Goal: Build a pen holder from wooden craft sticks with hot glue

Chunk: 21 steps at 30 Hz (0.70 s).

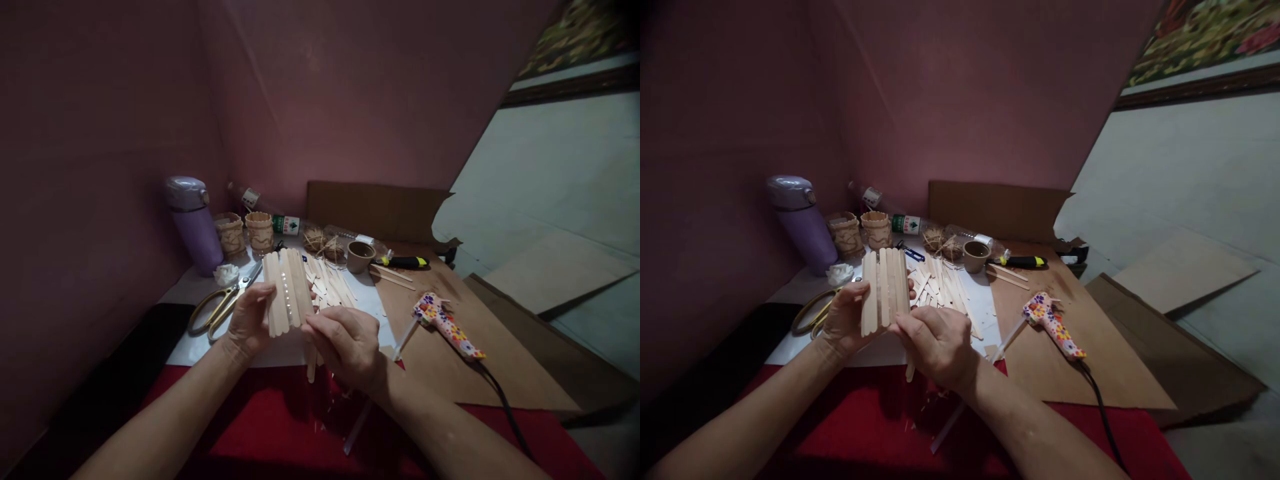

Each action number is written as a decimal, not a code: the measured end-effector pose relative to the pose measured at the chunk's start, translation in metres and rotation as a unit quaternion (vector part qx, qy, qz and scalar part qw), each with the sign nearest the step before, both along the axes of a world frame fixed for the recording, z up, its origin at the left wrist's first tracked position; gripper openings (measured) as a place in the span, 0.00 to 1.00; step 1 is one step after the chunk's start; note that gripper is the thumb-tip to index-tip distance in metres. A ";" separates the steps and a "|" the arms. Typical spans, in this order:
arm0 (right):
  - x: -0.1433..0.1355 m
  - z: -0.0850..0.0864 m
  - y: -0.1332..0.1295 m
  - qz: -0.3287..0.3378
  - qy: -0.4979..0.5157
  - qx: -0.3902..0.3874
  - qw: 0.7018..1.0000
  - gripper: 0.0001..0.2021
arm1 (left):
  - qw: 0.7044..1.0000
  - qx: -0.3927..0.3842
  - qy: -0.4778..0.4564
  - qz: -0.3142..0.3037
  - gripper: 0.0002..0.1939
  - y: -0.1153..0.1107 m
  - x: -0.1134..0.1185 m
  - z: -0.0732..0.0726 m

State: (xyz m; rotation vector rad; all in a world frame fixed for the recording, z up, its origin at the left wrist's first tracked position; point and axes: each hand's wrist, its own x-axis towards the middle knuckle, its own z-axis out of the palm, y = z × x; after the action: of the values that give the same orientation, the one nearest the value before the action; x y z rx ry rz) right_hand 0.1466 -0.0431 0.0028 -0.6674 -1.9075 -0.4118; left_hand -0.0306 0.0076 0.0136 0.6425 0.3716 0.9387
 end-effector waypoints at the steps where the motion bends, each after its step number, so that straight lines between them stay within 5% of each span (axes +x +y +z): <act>1: 0.001 0.000 -0.001 -0.007 -0.012 0.007 1.000 0.10 | 1.000 -0.001 -0.002 0.000 0.29 0.000 0.000 0.000; 21: 0.003 0.000 0.002 -0.023 -0.062 0.044 0.997 0.11 | 0.999 0.009 -0.027 -0.035 0.28 0.000 -0.004 -0.002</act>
State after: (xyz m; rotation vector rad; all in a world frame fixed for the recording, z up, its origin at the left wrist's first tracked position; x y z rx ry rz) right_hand 0.1499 -0.0408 0.0030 -0.6405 -1.9812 -0.5759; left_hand -0.0341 0.0072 0.0119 0.6403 0.2905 0.8909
